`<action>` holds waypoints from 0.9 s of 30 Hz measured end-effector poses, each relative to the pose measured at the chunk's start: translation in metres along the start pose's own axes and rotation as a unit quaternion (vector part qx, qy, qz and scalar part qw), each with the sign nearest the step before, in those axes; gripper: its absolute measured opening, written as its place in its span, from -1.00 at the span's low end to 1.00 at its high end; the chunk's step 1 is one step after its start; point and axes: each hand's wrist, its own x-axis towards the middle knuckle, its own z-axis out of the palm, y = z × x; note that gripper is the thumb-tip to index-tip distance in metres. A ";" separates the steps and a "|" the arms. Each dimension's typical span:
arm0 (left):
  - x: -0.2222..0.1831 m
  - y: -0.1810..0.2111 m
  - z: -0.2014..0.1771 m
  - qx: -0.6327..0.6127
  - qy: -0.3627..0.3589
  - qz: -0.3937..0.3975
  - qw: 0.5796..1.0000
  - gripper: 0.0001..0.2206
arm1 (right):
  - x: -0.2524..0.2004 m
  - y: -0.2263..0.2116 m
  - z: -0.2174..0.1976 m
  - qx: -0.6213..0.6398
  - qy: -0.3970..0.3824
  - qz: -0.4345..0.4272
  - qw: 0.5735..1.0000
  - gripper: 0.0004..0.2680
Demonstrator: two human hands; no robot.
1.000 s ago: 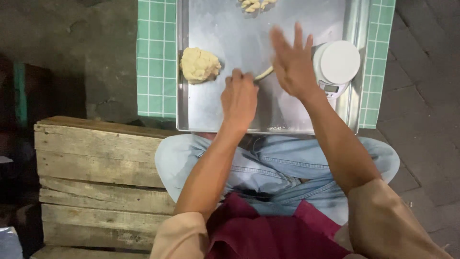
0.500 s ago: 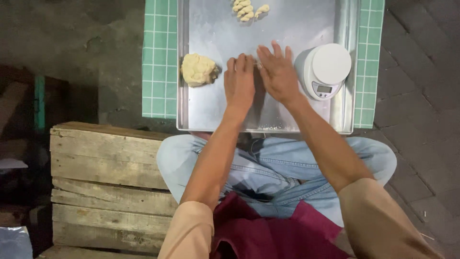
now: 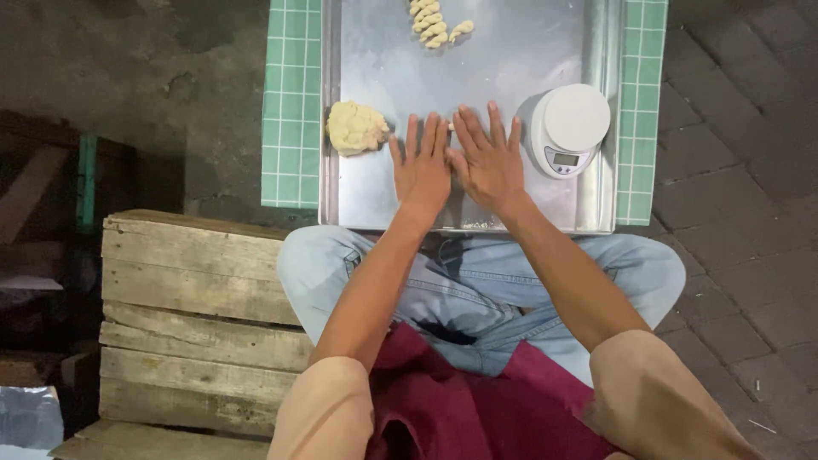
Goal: Braiding small pieces of dough into decorative shapes on a metal tray
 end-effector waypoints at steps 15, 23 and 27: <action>0.021 -0.009 0.008 -0.050 0.360 0.072 0.929 -0.72 | 0.015 0.044 0.029 0.036 0.114 -0.049 0.992 -0.77; 0.060 -0.021 0.004 -0.070 0.361 0.083 0.926 -0.97 | 0.055 0.055 0.031 -0.007 0.149 -0.072 0.986 -0.80; 0.042 0.001 -0.018 -0.076 0.338 0.067 0.936 -0.84 | 0.053 0.016 -0.006 0.076 0.126 -0.027 0.989 -0.69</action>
